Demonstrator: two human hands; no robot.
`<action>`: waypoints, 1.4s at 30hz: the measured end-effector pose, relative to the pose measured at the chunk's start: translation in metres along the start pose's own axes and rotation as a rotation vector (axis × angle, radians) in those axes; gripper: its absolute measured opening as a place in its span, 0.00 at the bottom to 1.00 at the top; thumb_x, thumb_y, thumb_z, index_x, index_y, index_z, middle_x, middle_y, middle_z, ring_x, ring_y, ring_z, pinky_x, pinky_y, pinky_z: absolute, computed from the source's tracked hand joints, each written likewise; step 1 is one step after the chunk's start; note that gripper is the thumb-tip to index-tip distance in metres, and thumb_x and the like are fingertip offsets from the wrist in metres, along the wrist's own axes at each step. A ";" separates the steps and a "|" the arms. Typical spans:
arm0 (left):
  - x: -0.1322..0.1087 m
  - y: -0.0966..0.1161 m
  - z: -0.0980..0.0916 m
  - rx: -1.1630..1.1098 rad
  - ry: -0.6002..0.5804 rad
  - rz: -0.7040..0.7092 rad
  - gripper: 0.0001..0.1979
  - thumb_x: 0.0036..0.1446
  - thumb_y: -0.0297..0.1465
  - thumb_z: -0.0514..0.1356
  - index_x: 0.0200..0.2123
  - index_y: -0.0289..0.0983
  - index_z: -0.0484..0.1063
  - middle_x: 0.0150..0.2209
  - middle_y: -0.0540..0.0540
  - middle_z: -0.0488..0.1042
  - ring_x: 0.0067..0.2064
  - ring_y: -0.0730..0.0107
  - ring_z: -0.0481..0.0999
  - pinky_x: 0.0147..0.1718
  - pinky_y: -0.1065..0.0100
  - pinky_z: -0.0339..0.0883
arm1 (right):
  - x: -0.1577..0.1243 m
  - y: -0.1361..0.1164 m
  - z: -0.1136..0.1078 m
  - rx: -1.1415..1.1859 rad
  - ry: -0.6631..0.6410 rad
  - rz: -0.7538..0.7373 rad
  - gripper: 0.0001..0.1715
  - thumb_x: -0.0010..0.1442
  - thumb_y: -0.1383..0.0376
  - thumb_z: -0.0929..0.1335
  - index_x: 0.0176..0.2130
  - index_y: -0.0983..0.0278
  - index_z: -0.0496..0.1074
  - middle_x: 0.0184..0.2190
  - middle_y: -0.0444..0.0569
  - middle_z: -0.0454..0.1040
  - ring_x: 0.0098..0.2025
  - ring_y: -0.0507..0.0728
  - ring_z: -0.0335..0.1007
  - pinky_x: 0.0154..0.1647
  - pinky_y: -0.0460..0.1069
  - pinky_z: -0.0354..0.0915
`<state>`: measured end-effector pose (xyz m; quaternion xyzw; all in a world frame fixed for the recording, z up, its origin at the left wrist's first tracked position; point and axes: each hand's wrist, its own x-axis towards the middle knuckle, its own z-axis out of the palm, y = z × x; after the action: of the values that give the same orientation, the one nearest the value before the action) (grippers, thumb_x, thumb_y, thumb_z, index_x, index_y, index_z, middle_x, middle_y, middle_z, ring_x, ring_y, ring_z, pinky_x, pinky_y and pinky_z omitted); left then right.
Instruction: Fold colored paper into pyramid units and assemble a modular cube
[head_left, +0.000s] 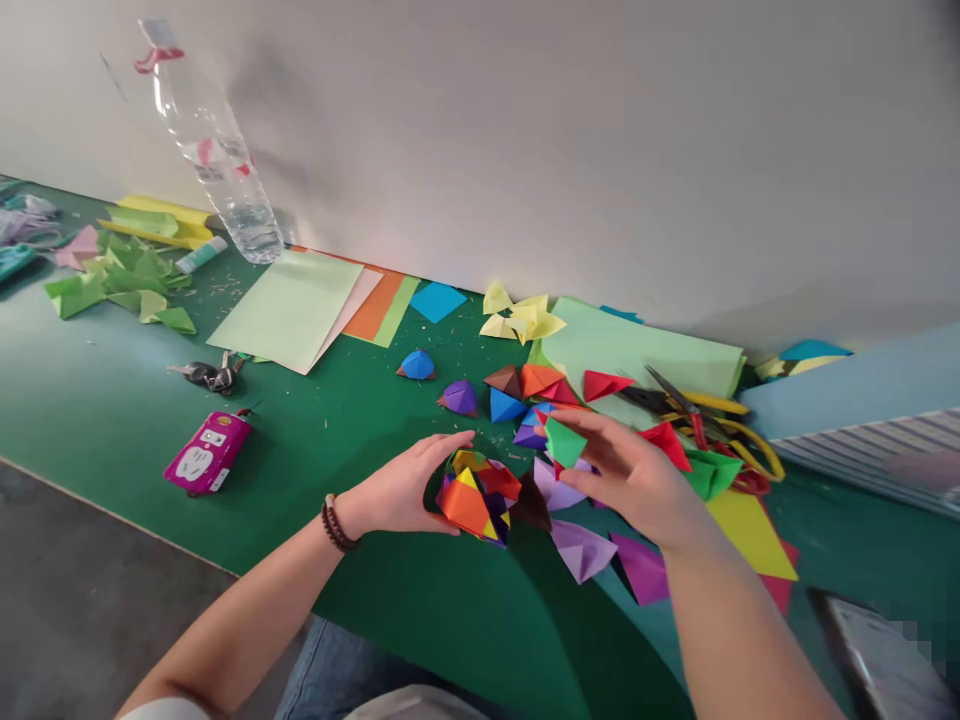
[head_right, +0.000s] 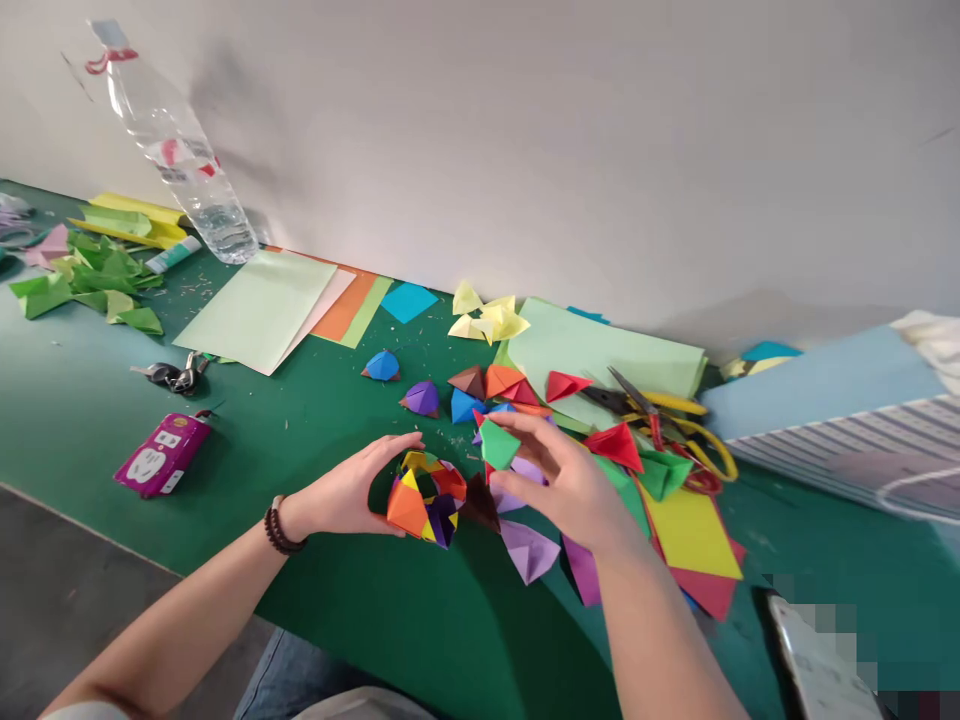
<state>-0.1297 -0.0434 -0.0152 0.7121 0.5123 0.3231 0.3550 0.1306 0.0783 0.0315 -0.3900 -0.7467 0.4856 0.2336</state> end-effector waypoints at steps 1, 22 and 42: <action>0.000 0.000 0.000 0.010 -0.004 -0.001 0.54 0.41 0.41 0.74 0.68 0.43 0.50 0.65 0.36 0.62 0.64 0.47 0.64 0.61 0.48 0.62 | -0.005 0.001 0.000 -0.034 -0.025 0.009 0.30 0.53 0.53 0.74 0.54 0.55 0.70 0.56 0.52 0.73 0.53 0.64 0.74 0.52 0.57 0.73; 0.000 -0.011 -0.009 -0.039 0.125 -0.075 0.54 0.41 0.42 0.74 0.67 0.42 0.51 0.62 0.34 0.65 0.63 0.45 0.66 0.62 0.44 0.59 | -0.026 0.014 0.011 -0.119 -0.017 -0.171 0.30 0.58 0.58 0.72 0.59 0.52 0.66 0.58 0.51 0.68 0.60 0.64 0.65 0.60 0.59 0.67; -0.006 0.021 0.016 0.102 0.178 -0.098 0.42 0.45 0.30 0.69 0.62 0.41 0.54 0.58 0.36 0.63 0.57 0.51 0.71 0.53 0.54 0.71 | -0.040 -0.002 0.019 -0.288 -0.052 -0.360 0.26 0.61 0.64 0.69 0.57 0.49 0.65 0.59 0.49 0.67 0.61 0.63 0.65 0.60 0.60 0.66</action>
<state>-0.1074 -0.0572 -0.0065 0.6718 0.5919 0.3406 0.2870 0.1392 0.0351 0.0266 -0.2672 -0.8716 0.3344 0.2390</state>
